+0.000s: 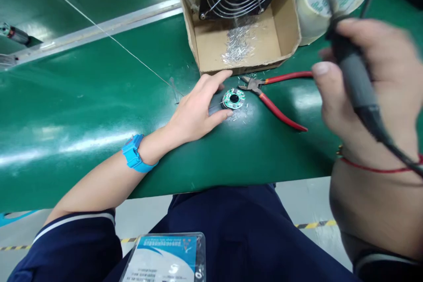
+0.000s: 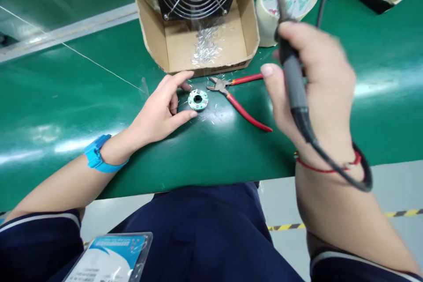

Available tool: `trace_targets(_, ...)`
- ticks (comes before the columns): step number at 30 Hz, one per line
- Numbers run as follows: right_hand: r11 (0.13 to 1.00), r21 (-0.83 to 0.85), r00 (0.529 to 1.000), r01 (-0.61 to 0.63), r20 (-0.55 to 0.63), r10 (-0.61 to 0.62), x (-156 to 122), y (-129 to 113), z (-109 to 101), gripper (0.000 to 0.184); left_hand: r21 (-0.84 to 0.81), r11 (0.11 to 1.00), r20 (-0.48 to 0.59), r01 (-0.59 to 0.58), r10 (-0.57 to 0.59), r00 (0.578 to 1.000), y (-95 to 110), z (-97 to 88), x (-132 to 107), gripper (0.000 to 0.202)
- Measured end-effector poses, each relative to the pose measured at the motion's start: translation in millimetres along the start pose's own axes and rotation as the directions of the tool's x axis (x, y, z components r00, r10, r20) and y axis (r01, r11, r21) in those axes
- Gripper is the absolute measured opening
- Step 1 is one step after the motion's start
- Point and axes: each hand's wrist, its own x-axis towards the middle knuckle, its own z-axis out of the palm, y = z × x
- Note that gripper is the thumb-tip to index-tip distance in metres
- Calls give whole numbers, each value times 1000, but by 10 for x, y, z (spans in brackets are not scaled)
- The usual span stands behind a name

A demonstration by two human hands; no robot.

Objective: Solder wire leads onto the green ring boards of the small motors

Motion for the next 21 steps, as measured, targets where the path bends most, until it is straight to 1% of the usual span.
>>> trace_targets(2, 1000, -11, 998, 29, 49, -29, 38, 113, 31, 45, 59, 998, 38, -26, 24, 999, 5, 15, 2, 65)
trace_targets(3, 999, 18, 997, 35, 65, -37, 27, 168, 62, 43, 81, 996, 55, -34, 30, 998, 14, 22, 3, 60)
trace_targets(4, 998, 47, 996, 50, 77, -54, 0, 222, 101, 44, 93, 995, 63, -36, 30, 998, 26, 27, 2, 53)
trace_targets(5, 995, 59, 992, 80, 93, -86, -39, 276, 144, 52, 89, 995, 59, -32, 27, 998, 40, 30, 0, 46)
trace_targets(7, 983, 16, 972, 183, 148, -183, -125, 375, 232, 85, 44, 999, 35, -10, 8, 999, 66, 29, -11, 39)
trace_targets(8, 976, -25, 962, 218, 171, -211, -162, 413, 268, 96, 13, 1000, 26, 2, -2, 1000, 76, 26, -19, 38)
trace_targets(9, 969, -68, 956, 236, 194, -219, -188, 438, 295, 100, -19, 1000, 20, 10, -9, 1000, 82, 22, -28, 38)
trace_targets(10, 967, -105, 956, 231, 212, -205, -204, 451, 313, 95, -47, 999, 14, 11, -11, 1000, 86, 18, -38, 38)
trace_targets(13, 965, -181, 960, 189, 241, -143, -205, 437, 314, 57, -111, 994, -21, 5, -7, 1000, 83, 11, -64, 37)
trace_targets(15, 962, -203, 968, 183, 209, -140, -204, 427, 295, 41, -134, 991, -50, -2, -4, 999, 80, 13, -71, 36)
trace_targets(17, 977, -157, 981, 142, 154, -118, -223, 441, 279, 39, -143, 990, -63, -4, -5, 998, 80, 17, -73, 35)
trace_targets(19, 998, -18, 991, 60, 118, -58, -257, 467, 268, 47, -142, 990, -71, -9, -1, 997, 81, 18, -71, 34)
trace_targets(20, 998, 57, 993, 36, 110, -42, -272, 474, 262, 54, -140, 990, -76, -14, 3, 997, 81, 18, -70, 34)
trace_targets(21, 993, 114, 994, 43, 100, -55, -283, 472, 252, 58, -138, 990, -81, -21, 9, 997, 80, 17, -69, 33)
